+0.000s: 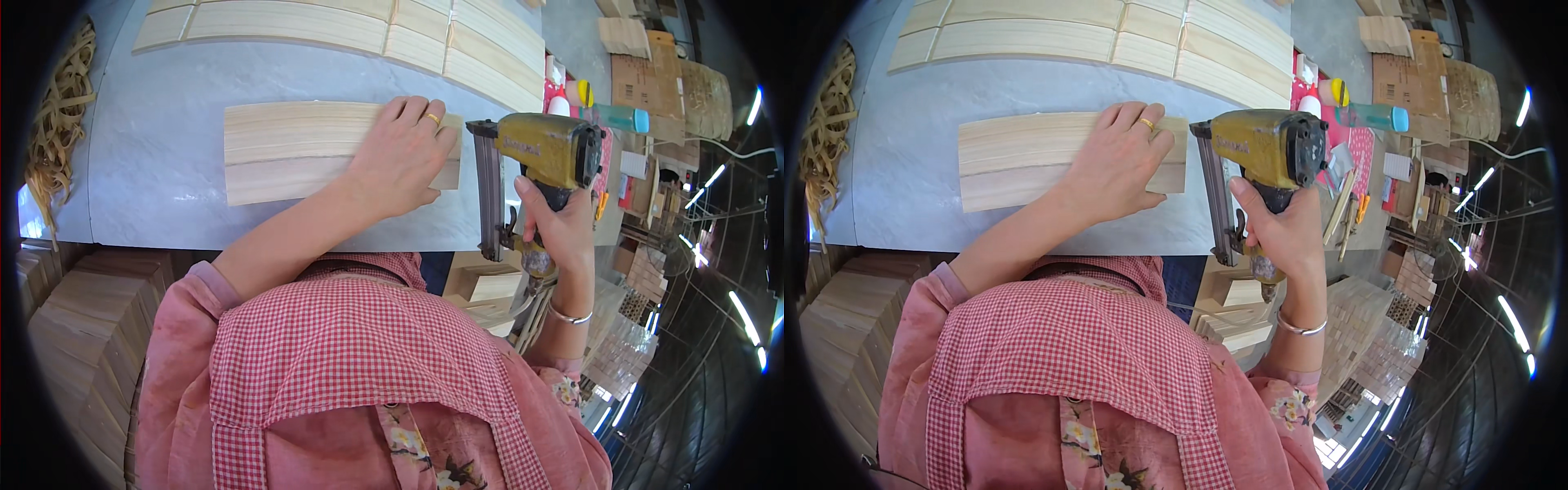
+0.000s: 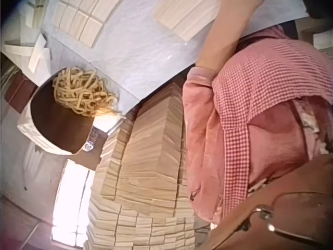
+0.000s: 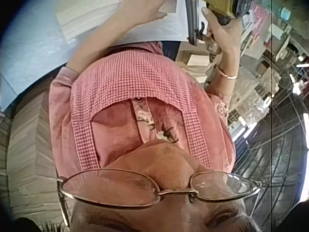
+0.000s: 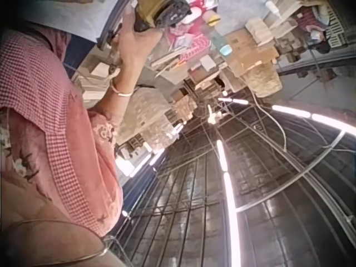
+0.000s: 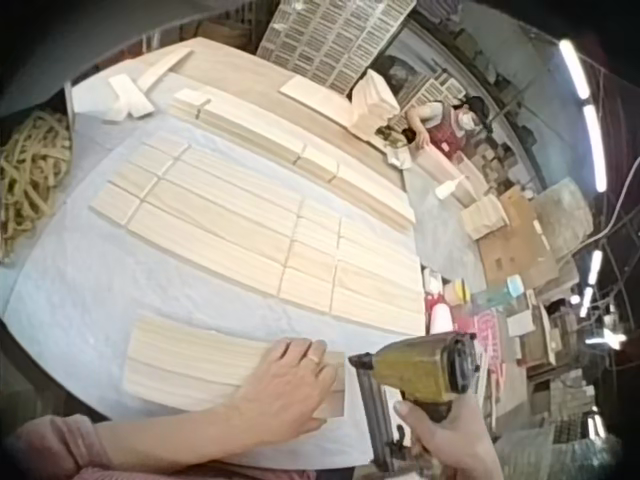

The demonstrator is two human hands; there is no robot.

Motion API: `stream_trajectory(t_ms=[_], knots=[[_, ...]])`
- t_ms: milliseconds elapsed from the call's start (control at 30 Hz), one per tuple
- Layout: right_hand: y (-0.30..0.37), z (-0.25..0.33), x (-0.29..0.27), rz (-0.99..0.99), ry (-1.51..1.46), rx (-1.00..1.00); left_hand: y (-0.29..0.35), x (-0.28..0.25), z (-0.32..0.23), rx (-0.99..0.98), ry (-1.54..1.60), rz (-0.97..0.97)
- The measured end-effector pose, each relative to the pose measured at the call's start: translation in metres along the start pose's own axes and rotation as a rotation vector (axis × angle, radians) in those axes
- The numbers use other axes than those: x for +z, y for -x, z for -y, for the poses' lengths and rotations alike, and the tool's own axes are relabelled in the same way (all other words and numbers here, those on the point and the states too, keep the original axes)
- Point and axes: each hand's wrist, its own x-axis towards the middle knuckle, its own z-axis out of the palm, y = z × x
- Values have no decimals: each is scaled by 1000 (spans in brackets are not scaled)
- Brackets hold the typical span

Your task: Assemble wooden boxes and align wooden slats on a workbench using glue and a pneumatic nail gun.

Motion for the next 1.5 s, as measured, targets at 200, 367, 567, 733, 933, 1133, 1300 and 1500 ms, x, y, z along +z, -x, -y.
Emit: stream_trajectory(t_ms=[200,367,567,733,933,1133,1300,1500], knots=[[-13,6,2,41,42,6,-1,0,0,-4,-2,12],[-17,9,-1,79,73,9,-2,0,0,-14,3,30],[-17,13,-1,99,94,-2,-1,-9,1,-16,42,66],[-7,2,-6,32,34,-52,44,-56,15,-128,-14,97],[27,-22,-15,-24,1,-78,107,-117,62,-237,-119,81],[46,-34,-6,53,7,-36,74,-58,35,-169,-153,-107],[49,-38,-2,89,-25,-65,61,-43,26,-222,-70,-97],[46,-39,0,101,-19,-24,61,-39,26,-202,-49,-137]])
